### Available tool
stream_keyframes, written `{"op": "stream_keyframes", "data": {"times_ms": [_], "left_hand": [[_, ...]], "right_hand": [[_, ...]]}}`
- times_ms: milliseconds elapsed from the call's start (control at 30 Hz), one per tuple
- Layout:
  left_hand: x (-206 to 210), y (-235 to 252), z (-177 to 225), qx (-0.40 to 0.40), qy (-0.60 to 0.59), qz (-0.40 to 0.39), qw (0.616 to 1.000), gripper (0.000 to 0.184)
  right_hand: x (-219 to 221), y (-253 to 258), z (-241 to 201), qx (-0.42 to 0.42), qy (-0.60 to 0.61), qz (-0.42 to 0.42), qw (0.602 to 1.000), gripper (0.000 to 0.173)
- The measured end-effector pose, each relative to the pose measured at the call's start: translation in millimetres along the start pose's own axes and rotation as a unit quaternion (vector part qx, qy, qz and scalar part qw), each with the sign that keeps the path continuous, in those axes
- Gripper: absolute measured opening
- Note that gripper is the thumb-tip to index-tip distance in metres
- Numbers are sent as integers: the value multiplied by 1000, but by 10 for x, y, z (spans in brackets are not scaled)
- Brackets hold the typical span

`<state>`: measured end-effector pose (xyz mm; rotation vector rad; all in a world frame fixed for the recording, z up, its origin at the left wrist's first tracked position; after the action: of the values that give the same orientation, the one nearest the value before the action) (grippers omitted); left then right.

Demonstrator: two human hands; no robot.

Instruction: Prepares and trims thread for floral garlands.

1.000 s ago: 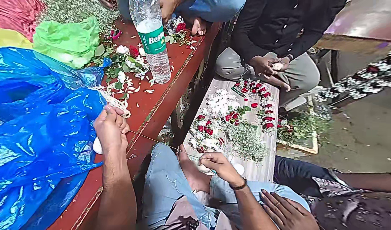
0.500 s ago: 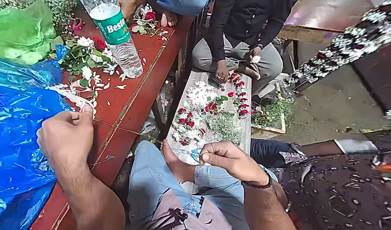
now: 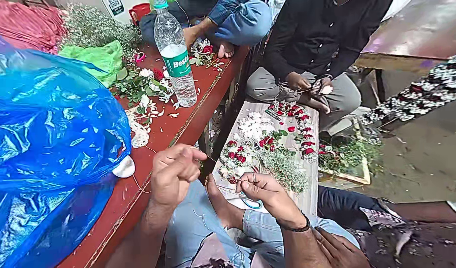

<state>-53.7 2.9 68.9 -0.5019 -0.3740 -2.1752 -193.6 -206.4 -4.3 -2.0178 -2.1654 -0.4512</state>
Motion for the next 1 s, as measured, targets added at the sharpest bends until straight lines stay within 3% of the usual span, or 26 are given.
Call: {"op": "stream_keyframes", "data": {"times_ms": [133, 200, 300, 400, 433, 500, 567, 600, 767, 867, 933, 1000], "left_hand": [[-122, 17, 187, 48, 46, 42, 997, 30], [-182, 10, 169, 61, 141, 34, 987, 27], [-293, -136, 109, 43, 383, -47, 922, 20], [-332, -353, -27, -1, 472, -162, 867, 29], [-303, -425, -75, -1, 467, -196, 863, 29], [-168, -614, -140, -7, 457, -252, 853, 28], [-23, -769, -176, -26, 465, -296, 834, 29], [10, -821, -172, -34, 476, -311, 822, 31], [-79, -1032, -199, -149, 566, -335, 738, 34], [-33, -1044, -339, -297, 596, -374, 646, 42], [-31, -1043, -351, -297, 606, -335, 658, 43], [-108, -1050, -266, -251, 633, -218, 699, 44]], "right_hand": [[-162, -249, 273, 21, -6, 27, 999, 19], [-277, -396, 364, 46, -17, 25, 998, 19], [-503, -707, 532, 126, -25, -67, 989, 31], [-734, -889, 836, 254, -114, -98, 955, 38], [-783, -869, 1010, 296, -199, -68, 932, 33], [-837, -786, 1464, 360, -418, -26, 833, 28], [-789, -719, 1790, 388, -567, -46, 725, 31], [-732, -693, 1908, 388, -605, -59, 693, 36], [-606, -704, 2190, 349, -683, -92, 635, 55], [-866, -734, 2148, 329, -669, -103, 658, 44], [-1081, -749, 2015, 295, -639, -67, 707, 36], [-1215, -770, 1791, 266, -611, -21, 745, 36]]}}
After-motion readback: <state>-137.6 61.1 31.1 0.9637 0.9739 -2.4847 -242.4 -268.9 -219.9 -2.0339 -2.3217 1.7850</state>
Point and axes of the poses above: each hand's wrist, its own y-axis towards the middle knuckle, its own x-axis out of the palm, z = x × y, the point moved 1 cm from there along y, towards the middle knuckle, and after that the axes turned 4 degrees about -x, right-handed, at the moved point
